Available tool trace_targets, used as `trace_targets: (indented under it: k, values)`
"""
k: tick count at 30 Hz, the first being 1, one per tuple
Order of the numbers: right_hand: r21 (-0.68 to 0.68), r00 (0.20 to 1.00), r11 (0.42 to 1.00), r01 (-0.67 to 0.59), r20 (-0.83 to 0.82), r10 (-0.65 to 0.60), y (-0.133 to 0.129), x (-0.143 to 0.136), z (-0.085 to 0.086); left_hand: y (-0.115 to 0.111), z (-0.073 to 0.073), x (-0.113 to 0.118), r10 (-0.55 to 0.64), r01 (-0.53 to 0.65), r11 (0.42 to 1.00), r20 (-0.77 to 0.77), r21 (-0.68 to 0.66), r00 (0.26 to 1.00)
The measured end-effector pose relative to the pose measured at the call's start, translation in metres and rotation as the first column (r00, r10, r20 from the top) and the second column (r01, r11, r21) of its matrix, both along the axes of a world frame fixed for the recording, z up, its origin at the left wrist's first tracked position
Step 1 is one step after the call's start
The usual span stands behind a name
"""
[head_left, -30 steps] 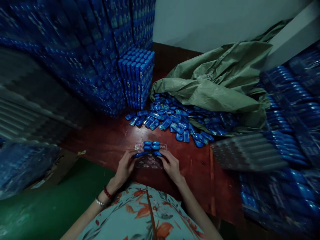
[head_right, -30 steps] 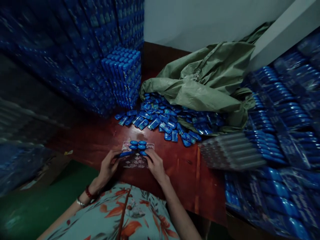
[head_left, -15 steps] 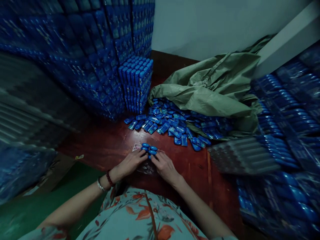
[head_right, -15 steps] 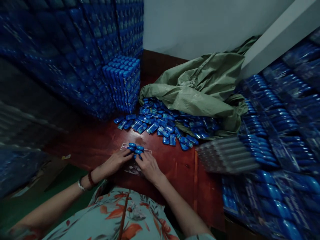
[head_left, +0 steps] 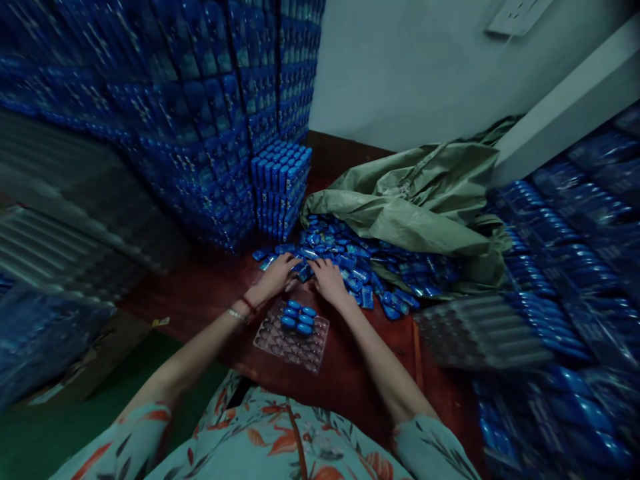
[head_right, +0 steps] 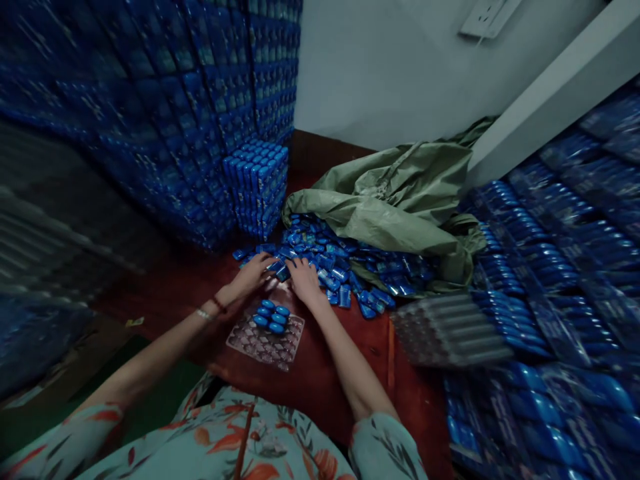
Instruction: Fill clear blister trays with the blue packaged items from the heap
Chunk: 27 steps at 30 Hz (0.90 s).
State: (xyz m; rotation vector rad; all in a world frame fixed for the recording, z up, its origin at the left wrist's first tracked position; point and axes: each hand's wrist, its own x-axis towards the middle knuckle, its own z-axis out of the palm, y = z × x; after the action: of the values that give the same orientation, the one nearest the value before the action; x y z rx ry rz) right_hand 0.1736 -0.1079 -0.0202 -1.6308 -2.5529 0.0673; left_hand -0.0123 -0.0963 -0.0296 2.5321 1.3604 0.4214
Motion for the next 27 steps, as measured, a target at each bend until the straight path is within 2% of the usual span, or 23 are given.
trace_targets:
  k: [2,4,6,9,15,17,19,20,21,22,25,27]
  values:
    - [-0.015,0.998,0.999,-0.033,0.057,0.034,0.02,-0.009,-0.004,0.032,0.002,0.015,-0.056,0.052,0.998,-0.081,-0.046,0.995]
    - [-0.017,0.997,0.999,-0.048,0.065,0.05,0.029,-0.012,-0.007,0.051,0.0,0.025,-0.106,0.094,0.991,-0.124,-0.098,0.987]
    - [-0.019,0.996,0.998,-0.053,0.068,0.054,0.029,-0.007,-0.01,0.058,-0.004,0.028,-0.142,0.118,0.981,-0.154,-0.157,0.978]
    - [-0.024,0.997,0.998,-0.056,0.054,0.058,0.017,0.005,-0.014,0.058,-0.01,0.025,-0.177,0.141,0.964,-0.149,-0.225,0.973]
    - [-0.007,0.998,0.998,-0.062,-0.018,0.062,-0.012,0.019,-0.017,0.052,-0.015,0.021,-0.207,0.179,0.941,-0.07,-0.288,0.976]
    - [0.047,0.983,0.999,0.019,-0.183,-0.01,-0.026,0.028,-0.012,0.048,-0.013,0.018,-0.203,0.18,0.943,-0.055,-0.279,0.978]
    - [0.049,0.874,0.988,0.15,-0.473,-0.109,-0.045,0.042,-0.003,0.04,-0.012,0.011,-0.192,0.175,0.95,-0.041,-0.259,0.981]
    - [0.006,0.782,0.982,0.191,-0.605,-0.148,-0.057,0.049,0.002,0.035,-0.012,0.006,-0.185,0.172,0.953,-0.032,-0.249,0.982]
    - [-0.063,0.706,0.982,0.18,-0.687,-0.173,-0.071,0.056,0.007,0.029,-0.012,0.0,-0.178,0.167,0.957,-0.025,-0.239,0.984]
    - [-0.143,0.667,0.981,0.128,-0.72,-0.192,-0.085,0.062,0.011,0.021,-0.013,-0.006,-0.161,0.154,0.961,-0.012,-0.228,0.987]
    - [-0.344,0.663,0.939,-0.001,-0.703,-0.257,-0.128,0.062,0.018,-0.005,-0.021,-0.03,-0.057,0.07,0.976,0.071,-0.205,0.996]
    - [-0.368,0.697,0.93,-0.001,-0.667,-0.263,-0.149,0.049,0.015,-0.024,-0.029,-0.045,0.011,0.02,0.976,0.14,-0.217,0.99]
